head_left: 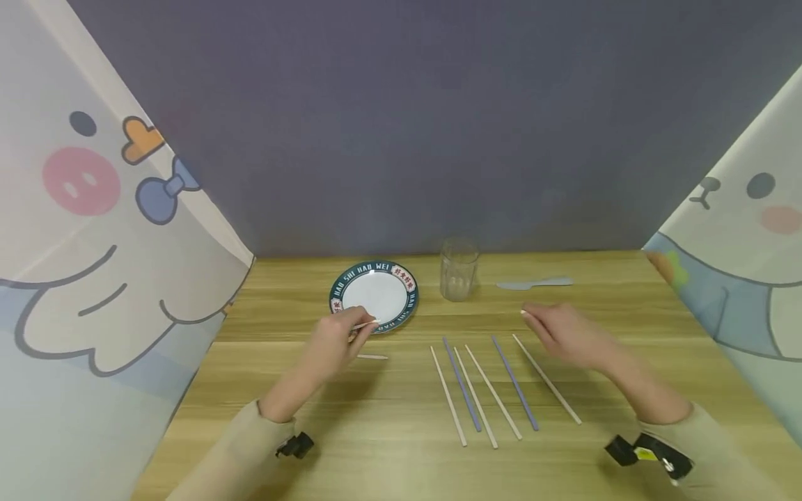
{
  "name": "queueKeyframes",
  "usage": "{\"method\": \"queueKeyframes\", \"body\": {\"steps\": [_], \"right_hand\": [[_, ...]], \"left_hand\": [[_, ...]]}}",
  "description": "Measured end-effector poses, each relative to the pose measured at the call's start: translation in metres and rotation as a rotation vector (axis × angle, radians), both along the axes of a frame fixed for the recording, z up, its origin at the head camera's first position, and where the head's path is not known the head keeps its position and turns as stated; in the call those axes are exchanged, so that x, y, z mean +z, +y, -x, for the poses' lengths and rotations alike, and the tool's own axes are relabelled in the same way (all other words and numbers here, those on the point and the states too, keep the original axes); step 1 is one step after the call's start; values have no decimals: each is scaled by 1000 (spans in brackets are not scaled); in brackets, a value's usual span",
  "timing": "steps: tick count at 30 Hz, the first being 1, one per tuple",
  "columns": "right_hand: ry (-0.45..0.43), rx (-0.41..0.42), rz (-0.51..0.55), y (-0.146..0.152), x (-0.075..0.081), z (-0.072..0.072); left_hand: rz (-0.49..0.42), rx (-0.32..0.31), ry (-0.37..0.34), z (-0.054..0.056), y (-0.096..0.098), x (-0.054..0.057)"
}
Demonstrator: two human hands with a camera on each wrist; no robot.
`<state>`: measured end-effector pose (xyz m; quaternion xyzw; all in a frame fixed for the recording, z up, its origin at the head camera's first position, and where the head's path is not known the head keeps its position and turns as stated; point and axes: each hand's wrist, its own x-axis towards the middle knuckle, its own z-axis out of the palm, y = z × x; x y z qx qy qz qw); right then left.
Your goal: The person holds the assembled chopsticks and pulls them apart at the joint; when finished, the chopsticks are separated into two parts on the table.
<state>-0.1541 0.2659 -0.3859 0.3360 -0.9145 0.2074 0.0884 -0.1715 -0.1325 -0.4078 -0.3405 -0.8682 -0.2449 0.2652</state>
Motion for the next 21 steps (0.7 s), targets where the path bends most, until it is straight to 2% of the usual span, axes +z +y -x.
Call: {"method": "queueKeyframes", "body": {"steps": [2, 5, 8, 10, 16, 21], "right_hand": [[15, -11, 1, 18, 0, -3], [11, -6, -22, 30, -3, -5], [-35, -9, -45, 35, -7, -8], [-51, -11, -46, 39, -11, -10], [-71, -3, -16, 58, -22, -10], [3, -30, -44, 75, -30, -9]], "left_hand": [[-6, -29, -73, -1, -14, -2], [21, -103, -152, -3, -21, -7], [33, -165, -181, -6, -19, -13], [41, -179, -189, -7, -17, -14], [91, -140, -213, -8, -16, -18], [190, -102, -233, -7, -20, -24]]}}
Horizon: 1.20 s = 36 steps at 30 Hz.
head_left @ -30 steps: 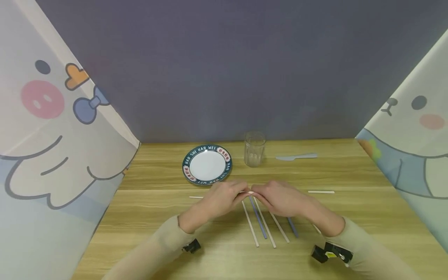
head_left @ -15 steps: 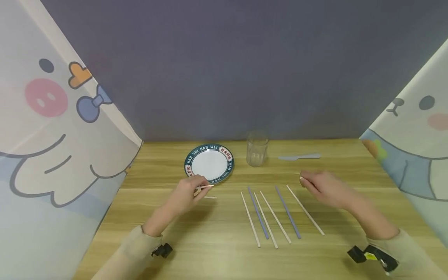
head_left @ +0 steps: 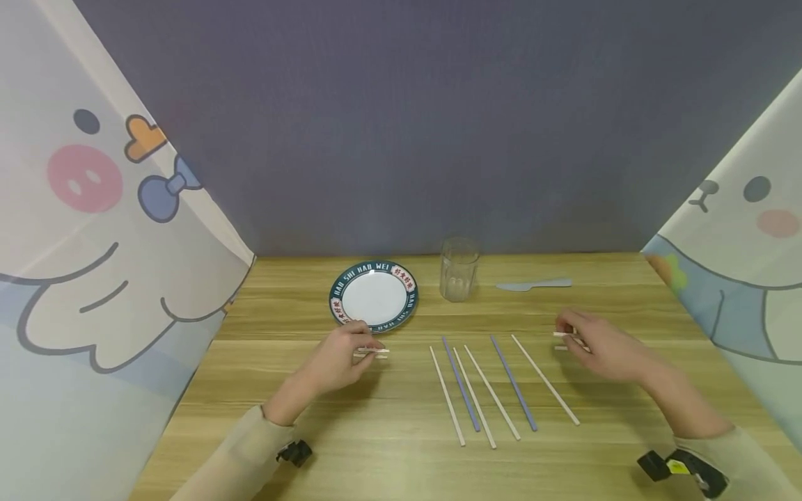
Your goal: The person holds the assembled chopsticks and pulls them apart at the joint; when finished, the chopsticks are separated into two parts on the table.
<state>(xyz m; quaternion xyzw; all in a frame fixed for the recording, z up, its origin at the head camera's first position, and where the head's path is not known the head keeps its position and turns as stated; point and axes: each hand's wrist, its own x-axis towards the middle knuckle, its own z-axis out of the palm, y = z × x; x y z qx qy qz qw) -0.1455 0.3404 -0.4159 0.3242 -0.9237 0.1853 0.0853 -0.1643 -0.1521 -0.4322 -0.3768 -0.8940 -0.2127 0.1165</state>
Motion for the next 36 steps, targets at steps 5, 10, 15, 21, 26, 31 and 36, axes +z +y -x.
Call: {"method": "queueKeyframes", "body": {"steps": [5, 10, 15, 21, 26, 31, 36], "right_hand": [[26, -9, -11, 13, -13, 2], [48, 13, 0, 21, -25, 3], [58, 3, -36, 24, -32, 4], [47, -42, -63, 25, -37, 6], [38, -55, -74, 23, -39, 6], [27, -59, -64, 22, -41, 6], [34, -55, -42, 14, -37, 0]], "left_hand": [[47, 21, -47, 0, -3, -8], [85, 18, -115, 1, -5, -14], [138, 22, -201, 1, -7, -16], [153, 27, -237, 6, -7, -19], [144, 24, -265, 12, -8, -22], [151, 18, -276, 16, -9, -25], [152, -5, -279, 19, -3, -19]]}}
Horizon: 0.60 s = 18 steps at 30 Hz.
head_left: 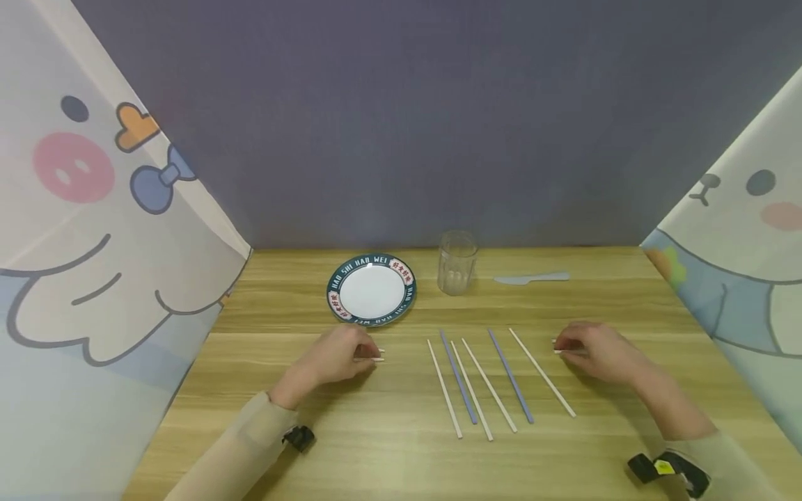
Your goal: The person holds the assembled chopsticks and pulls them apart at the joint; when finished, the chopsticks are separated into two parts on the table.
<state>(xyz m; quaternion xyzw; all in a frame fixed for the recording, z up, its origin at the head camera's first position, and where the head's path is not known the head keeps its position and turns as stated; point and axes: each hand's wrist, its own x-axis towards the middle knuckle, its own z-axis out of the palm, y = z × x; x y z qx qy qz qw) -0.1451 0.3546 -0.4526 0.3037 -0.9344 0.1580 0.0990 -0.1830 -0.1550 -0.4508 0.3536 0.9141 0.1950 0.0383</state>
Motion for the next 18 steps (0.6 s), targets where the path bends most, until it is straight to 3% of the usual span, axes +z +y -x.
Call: {"method": "queueKeyframes", "body": {"steps": [6, 11, 18], "right_hand": [[-3, -8, 5, -34, 17, -6], [-72, 36, 42, -71, 25, -14], [-182, 132, 94, -121, 19, -23]], "left_hand": [[-4, -63, 63, 6, 23, 18], [-16, -140, 90, 4, 50, 28], [50, -234, 64, -5, 81, 19]]}}
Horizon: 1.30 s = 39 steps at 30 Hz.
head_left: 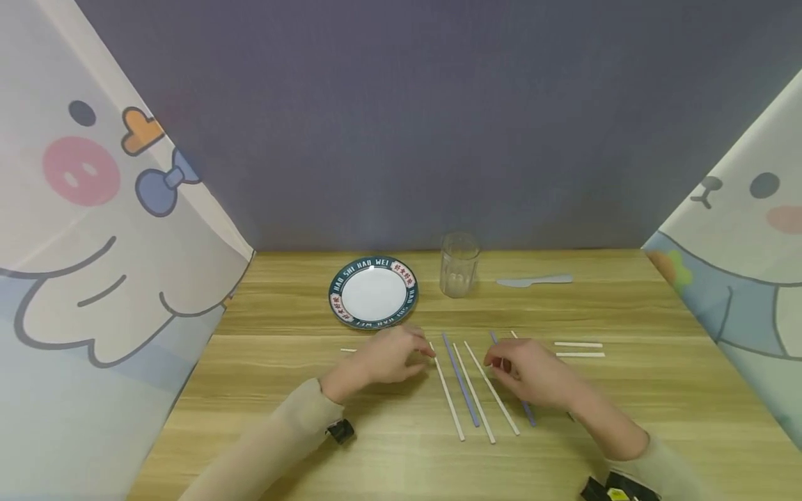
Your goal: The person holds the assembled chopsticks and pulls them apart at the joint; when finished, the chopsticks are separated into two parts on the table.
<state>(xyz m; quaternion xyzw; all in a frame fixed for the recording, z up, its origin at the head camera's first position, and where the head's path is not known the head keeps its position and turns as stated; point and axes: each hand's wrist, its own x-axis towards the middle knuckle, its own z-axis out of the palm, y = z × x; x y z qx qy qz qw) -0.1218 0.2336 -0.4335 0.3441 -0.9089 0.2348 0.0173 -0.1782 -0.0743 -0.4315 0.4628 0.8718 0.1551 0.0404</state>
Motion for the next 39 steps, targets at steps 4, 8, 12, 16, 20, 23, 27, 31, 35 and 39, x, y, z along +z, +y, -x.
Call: {"method": "queueKeyframes", "body": {"steps": [4, 8, 12, 16, 20, 23, 27, 31, 35, 39], "right_hand": [[-6, 36, 17, -23, -5, -4], [25, 64, 42, -43, -9, -9], [7, 51, 56, -57, -13, -12], [-61, 10, 41, -66, -16, -15], [-69, -35, -18, -72, -21, -17], [-53, -65, -41, -77, -23, -17], [-87, -105, -32, -81, -25, -18], [-122, -116, -36, -83, -22, -17], [-150, -107, -26, -79, -11, -15], [-125, -102, -16, -71, 8, -10]], "left_hand": [[20, -39, 28, -3, 11, -6], [42, -37, 43, -3, 18, -8], [67, -55, 32, -2, 22, -9], [96, -77, 11, -1, 26, -12], [135, -77, 11, 0, 25, -16], [147, -78, 12, 0, 23, -17], [150, -72, -3, 0, 22, -17], [166, -79, -33, 0, 19, -15], [136, -107, -137, 2, 15, -9], [22, -113, -205, 2, 14, 2]]}}
